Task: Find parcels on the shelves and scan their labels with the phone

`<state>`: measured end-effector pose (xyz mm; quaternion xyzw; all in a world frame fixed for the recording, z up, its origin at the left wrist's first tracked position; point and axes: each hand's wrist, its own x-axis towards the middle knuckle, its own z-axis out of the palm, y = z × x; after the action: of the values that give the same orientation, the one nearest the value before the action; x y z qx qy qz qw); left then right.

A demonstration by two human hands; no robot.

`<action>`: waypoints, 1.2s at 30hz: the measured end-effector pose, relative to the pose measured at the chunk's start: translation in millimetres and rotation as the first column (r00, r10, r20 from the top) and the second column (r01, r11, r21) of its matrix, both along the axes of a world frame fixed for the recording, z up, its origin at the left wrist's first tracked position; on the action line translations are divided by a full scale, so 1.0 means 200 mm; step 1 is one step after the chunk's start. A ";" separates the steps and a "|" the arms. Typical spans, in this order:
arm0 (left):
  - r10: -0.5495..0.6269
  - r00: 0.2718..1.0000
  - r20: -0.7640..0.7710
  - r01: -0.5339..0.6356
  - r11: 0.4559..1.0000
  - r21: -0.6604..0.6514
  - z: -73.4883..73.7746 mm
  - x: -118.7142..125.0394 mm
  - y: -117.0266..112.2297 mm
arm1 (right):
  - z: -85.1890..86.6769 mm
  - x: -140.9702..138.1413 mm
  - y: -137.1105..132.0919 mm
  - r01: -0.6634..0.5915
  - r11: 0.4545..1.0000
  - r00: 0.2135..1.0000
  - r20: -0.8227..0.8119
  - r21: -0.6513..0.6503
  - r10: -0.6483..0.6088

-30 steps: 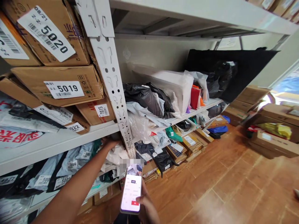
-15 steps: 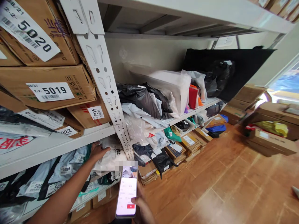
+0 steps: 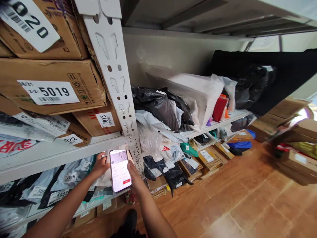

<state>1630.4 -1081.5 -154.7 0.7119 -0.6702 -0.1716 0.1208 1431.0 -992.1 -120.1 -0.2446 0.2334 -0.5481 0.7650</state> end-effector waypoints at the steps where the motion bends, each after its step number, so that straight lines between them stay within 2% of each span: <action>1: -0.001 1.000 -0.004 0.001 1.000 0.006 0.00 0.00 0.00 | 0.01 0.00 -0.01 -0.004 1.000 1.000 -0.001 -0.003 0.004; 12: -0.010 1.000 -0.024 0.011 0.998 0.055 0.02 0.00 0.02 | 0.02 0.00 -0.05 -0.019 1.000 1.000 -0.009 0.015 0.019; 25: -0.017 0.998 -0.063 0.019 0.999 0.030 0.01 0.01 0.02 | 0.02 0.01 -0.05 -0.017 1.000 1.000 -0.005 0.001 0.017; 31: 0.003 0.997 -0.078 -0.004 1.000 -0.013 -0.02 0.00 0.02 | 0.09 -0.03 0.02 -0.066 0.997 0.998 0.015 -0.045 0.067; 36: -0.041 0.993 -0.107 0.033 0.997 -0.077 -0.03 0.01 0.02 | 0.15 -0.05 0.13 -0.144 0.987 0.988 0.039 -0.068 0.147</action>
<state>1633.0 -1077.5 -160.5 0.6839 -0.6818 -0.1870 0.1802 1420.5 -965.2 -89.2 -0.2734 0.1801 -0.5032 0.7997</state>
